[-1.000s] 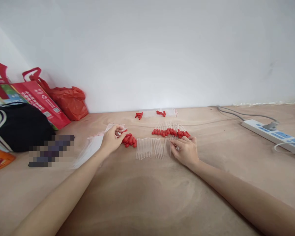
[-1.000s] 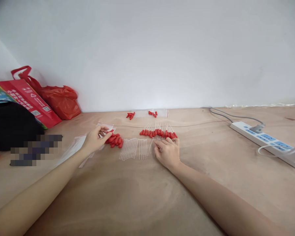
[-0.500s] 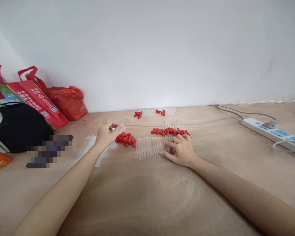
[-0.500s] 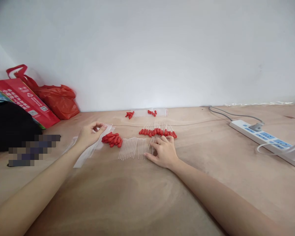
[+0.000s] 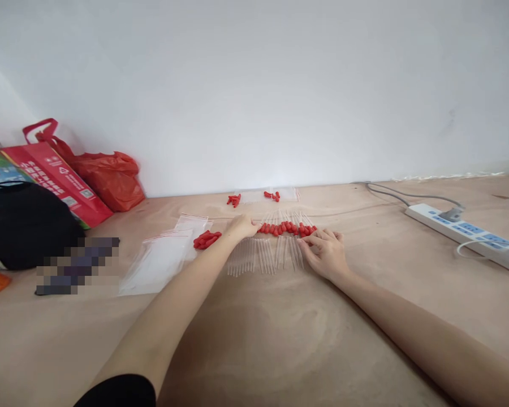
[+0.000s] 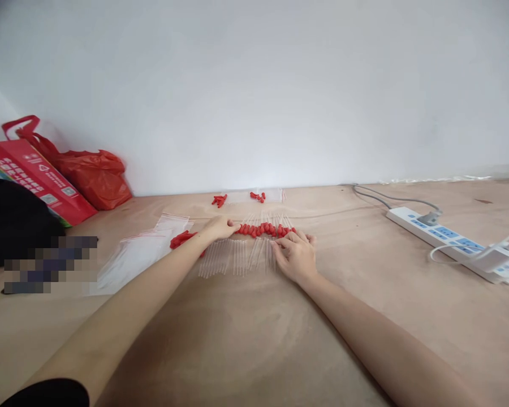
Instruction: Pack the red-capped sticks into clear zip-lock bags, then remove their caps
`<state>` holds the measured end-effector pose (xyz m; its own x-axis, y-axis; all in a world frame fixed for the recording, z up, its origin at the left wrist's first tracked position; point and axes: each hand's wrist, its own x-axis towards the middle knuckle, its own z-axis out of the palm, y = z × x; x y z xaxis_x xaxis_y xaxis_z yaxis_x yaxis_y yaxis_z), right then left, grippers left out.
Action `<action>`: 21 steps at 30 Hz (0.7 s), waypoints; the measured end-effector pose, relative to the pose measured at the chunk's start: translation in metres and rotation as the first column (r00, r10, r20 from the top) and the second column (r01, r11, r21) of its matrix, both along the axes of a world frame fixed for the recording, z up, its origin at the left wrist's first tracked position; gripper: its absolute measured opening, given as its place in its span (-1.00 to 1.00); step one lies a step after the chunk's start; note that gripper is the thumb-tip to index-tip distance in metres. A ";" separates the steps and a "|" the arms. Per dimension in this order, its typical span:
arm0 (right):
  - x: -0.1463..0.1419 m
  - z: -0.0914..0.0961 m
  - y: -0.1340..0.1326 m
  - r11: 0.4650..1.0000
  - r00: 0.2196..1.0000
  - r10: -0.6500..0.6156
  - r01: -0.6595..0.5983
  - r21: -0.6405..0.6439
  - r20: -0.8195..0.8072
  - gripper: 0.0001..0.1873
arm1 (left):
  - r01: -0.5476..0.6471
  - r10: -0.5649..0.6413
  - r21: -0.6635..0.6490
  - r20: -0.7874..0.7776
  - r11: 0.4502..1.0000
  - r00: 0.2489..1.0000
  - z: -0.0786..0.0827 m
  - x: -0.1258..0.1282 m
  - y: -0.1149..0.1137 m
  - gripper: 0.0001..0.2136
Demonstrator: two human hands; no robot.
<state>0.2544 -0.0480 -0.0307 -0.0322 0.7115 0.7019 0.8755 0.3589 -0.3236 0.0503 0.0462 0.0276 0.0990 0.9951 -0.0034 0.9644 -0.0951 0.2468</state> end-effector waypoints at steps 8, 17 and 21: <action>-0.002 -0.002 0.004 0.985 0.992 -0.115 0.122 -0.124 0.060 -0.71 | -0.035 0.035 0.013 0.026 0.999 0.999 -0.010 0.001 0.009 -0.78; -0.011 0.001 0.004 0.974 0.988 -0.078 0.104 -0.202 0.132 -0.73 | -0.019 0.010 0.233 0.042 0.972 0.999 0.004 -0.023 -0.032 -0.80; -0.013 0.001 0.003 0.976 0.991 -0.039 0.066 -0.207 0.131 -0.74 | 0.081 -0.109 0.369 0.057 0.926 0.992 -0.001 -0.036 -0.068 -0.85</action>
